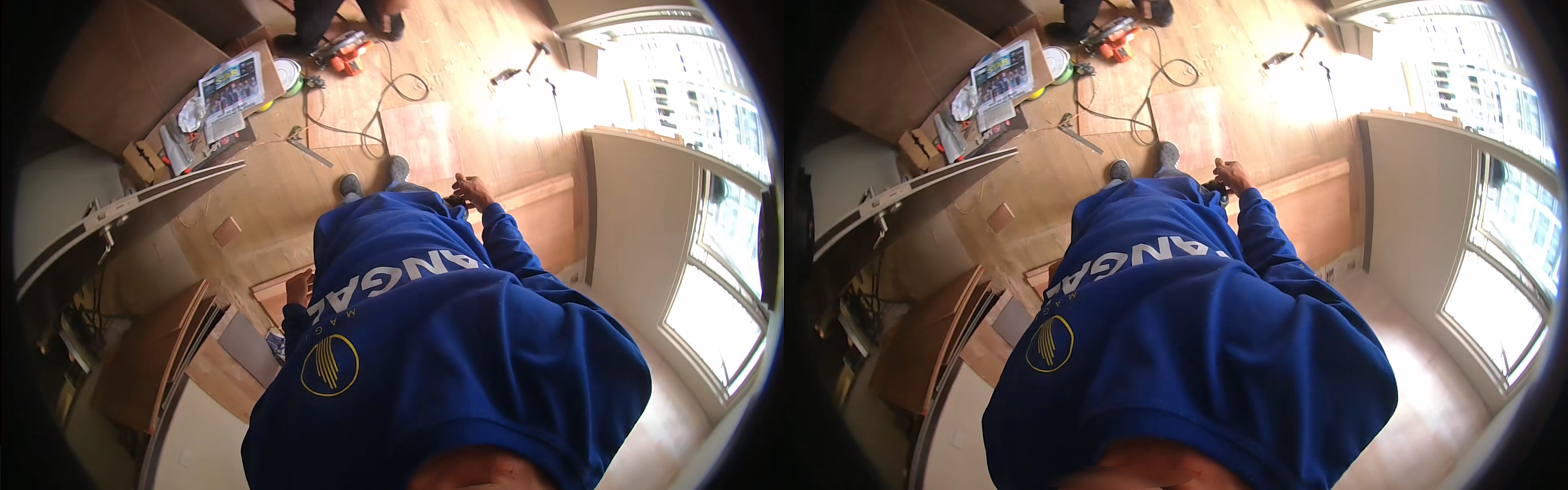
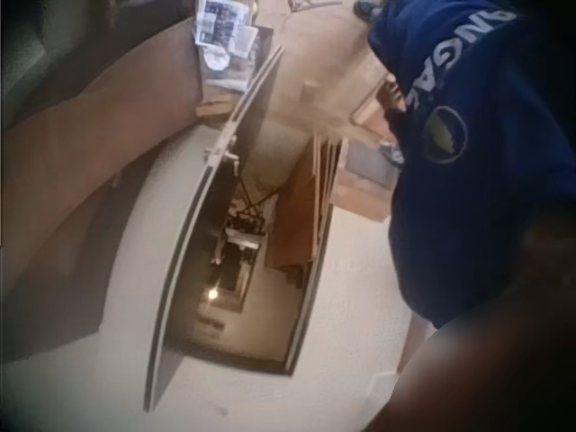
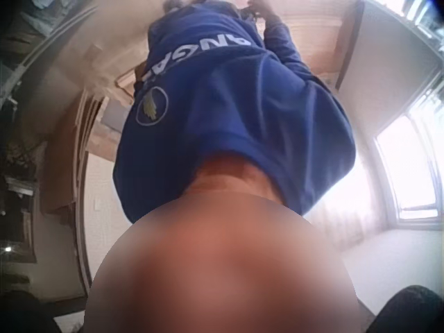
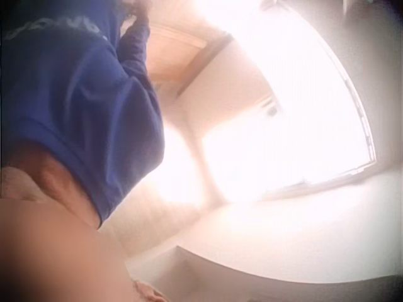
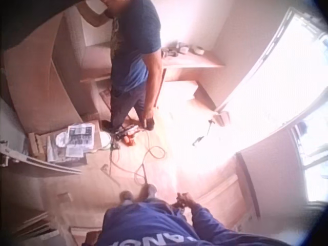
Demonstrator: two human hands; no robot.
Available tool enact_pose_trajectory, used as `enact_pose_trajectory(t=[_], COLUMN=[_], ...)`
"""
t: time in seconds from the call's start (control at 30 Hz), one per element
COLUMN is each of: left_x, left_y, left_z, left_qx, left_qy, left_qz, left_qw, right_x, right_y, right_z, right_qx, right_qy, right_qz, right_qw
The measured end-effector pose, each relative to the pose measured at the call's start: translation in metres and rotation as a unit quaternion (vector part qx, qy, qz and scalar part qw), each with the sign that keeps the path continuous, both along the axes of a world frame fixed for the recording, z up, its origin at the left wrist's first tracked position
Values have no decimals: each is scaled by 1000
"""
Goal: The person cuts a large sheet of plywood with a circular saw, then positions and secures a hardwood flooring plank using a drill. The person also uses a tape measure and a hammer during the process.
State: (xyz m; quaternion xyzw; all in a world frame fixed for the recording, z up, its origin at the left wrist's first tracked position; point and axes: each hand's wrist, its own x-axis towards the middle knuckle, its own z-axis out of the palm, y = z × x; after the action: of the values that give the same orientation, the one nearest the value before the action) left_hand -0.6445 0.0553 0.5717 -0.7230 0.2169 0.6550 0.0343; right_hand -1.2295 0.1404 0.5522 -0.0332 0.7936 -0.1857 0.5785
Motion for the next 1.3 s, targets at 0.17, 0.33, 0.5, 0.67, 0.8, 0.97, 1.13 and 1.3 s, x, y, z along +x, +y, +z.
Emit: enact_pose_trajectory(t=[0.17,0.33,0.5,0.67,0.8,0.97,1.13,1.3], left_x=[18,10,-4,-4,-13,-41,-66,-98], left_y=[-68,-167,-248,-275,-258,-213,-175,-150], left_z=[-19,-9,2,-15,-27,-17,-6,15], left_qx=[-89,-102,-147,-166,-142,-53,36,36], left_qy=[35,-3,-33,-32,6,46,64,33], left_qz=[-197,-158,-229,-245,-295,-396,-398,-429], left_qw=[976,982,962,955,945,916,915,902], right_x=[33,85,163,227,234,218,195,175], right_y=[60,115,174,208,211,204,214,247], right_z=[26,49,54,31,30,45,38,13], right_qx=[98,109,73,-39,-79,28,13,5], right_qy=[-26,-21,-96,-176,-197,-102,33,131], right_qz=[-58,-143,-263,-442,-454,-293,-189,-167], right_qw=[993,983,957,879,865,950,981,977])
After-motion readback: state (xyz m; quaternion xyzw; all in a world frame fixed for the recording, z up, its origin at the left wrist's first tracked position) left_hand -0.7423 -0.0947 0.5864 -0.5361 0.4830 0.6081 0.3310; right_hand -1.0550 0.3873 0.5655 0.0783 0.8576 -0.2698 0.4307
